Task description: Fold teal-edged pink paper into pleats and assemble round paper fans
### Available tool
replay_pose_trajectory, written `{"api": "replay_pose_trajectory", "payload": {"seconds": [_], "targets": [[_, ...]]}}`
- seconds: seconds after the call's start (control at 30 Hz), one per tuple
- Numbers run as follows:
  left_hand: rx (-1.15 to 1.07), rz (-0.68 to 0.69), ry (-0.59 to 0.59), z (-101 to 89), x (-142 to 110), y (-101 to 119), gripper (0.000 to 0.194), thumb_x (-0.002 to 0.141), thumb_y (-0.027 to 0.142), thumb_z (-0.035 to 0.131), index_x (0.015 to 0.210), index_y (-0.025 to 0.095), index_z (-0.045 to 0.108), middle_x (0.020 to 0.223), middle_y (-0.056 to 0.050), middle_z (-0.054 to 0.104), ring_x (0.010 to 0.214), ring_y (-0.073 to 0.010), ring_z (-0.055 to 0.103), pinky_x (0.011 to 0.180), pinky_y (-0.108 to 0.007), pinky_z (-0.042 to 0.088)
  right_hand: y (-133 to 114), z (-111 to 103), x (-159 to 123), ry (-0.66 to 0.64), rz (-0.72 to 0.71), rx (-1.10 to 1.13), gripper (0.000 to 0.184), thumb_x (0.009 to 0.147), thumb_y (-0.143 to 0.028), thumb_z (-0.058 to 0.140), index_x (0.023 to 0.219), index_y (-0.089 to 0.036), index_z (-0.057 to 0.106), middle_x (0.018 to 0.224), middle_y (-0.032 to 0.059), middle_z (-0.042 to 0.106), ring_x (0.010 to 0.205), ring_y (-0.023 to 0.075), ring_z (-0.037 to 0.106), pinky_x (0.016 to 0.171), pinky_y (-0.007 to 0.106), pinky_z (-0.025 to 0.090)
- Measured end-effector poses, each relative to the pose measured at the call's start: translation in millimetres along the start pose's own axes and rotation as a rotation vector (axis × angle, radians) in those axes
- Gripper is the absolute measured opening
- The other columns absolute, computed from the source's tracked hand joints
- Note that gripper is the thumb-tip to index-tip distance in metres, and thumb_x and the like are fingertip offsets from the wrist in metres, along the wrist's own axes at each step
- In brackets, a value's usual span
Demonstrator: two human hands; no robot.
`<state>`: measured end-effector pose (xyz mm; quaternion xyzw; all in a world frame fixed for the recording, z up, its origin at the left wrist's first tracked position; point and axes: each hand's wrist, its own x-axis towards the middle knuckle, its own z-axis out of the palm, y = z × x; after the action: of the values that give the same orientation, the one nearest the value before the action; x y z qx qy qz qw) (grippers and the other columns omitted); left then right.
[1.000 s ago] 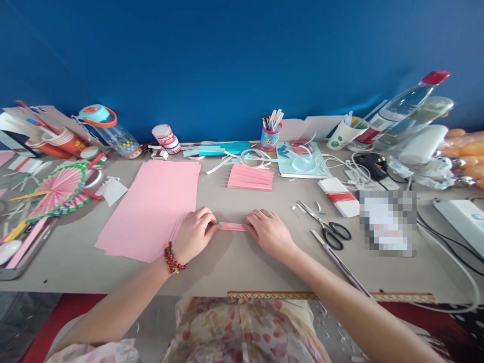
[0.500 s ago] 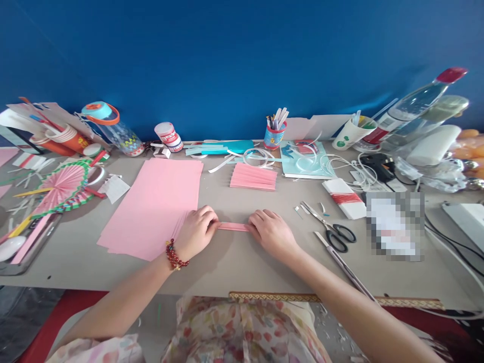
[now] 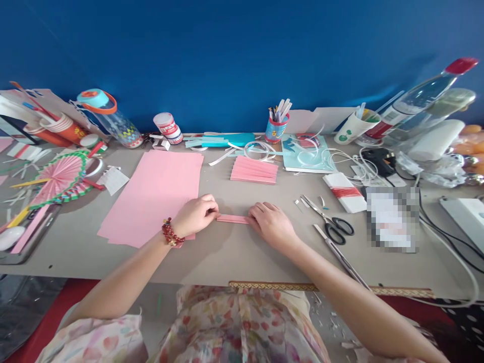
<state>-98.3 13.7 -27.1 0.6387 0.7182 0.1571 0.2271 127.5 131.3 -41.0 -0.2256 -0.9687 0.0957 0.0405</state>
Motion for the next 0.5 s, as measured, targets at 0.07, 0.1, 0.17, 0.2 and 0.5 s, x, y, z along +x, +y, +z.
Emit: {"api": "replay_pose_trajectory", "payload": {"seconds": [0.07,0.1,0.17,0.2,0.5], "targets": [[0.006,-0.002,0.015,0.4,-0.5,0.7,0.02,0.09,0.029,0.056,0.074,0.02,0.062,0.086,0.002,0.061,0.061,-0.0093,0.054,0.06,-0.025,0.037,0.1,0.0,-0.1,0.0,0.0,0.002,0.021,0.099,-0.031,0.049,0.087,-0.018,0.06,0.092,0.0051,0.064,0.086,0.0198,0.055,0.077,0.031,0.035],[0.011,-0.001,0.025,1.1,-1.0,1.0,0.02,0.09,0.029,0.056,0.075,0.02,0.062,0.086,0.002,0.061,0.061,-0.0094,0.054,0.06,-0.025,0.037,0.1,0.0,-0.2,0.0,-0.002,0.003,0.021,0.099,-0.031,0.049,0.087,-0.018,0.06,0.092,0.0051,0.064,0.086,0.0199,0.055,0.077,0.031,0.035],[0.024,0.008,0.045,2.7,-2.4,1.5,0.019,0.091,0.029,0.056,0.075,0.019,0.062,0.087,0.002,0.061,0.061,-0.0094,0.054,0.06,-0.024,0.038,0.1,-0.1,-0.4,0.002,-0.003,0.007,0.022,0.099,-0.032,0.048,0.087,-0.018,0.06,0.092,0.0054,0.064,0.086,0.02,0.055,0.077,0.031,0.035],[0.031,0.015,0.052,3.5,-3.0,1.6,0.019,0.091,0.029,0.056,0.076,0.019,0.062,0.088,0.002,0.061,0.062,-0.0094,0.055,0.06,-0.024,0.038,0.1,-0.2,-0.5,0.003,-0.002,0.01,0.022,0.099,-0.032,0.048,0.087,-0.019,0.06,0.092,0.0056,0.065,0.086,0.0201,0.055,0.077,0.031,0.035],[0.161,0.102,0.117,8.7,-8.8,3.6,0.018,0.094,0.022,0.05,0.08,0.019,0.062,0.089,0.0,0.061,0.063,-0.0113,0.055,0.064,-0.027,0.039,0.0,-1.5,0.2,-0.012,0.007,0.043,0.021,0.1,-0.03,0.047,0.086,-0.019,0.06,0.093,0.0063,0.064,0.086,0.0197,0.055,0.075,0.03,0.035]]}}
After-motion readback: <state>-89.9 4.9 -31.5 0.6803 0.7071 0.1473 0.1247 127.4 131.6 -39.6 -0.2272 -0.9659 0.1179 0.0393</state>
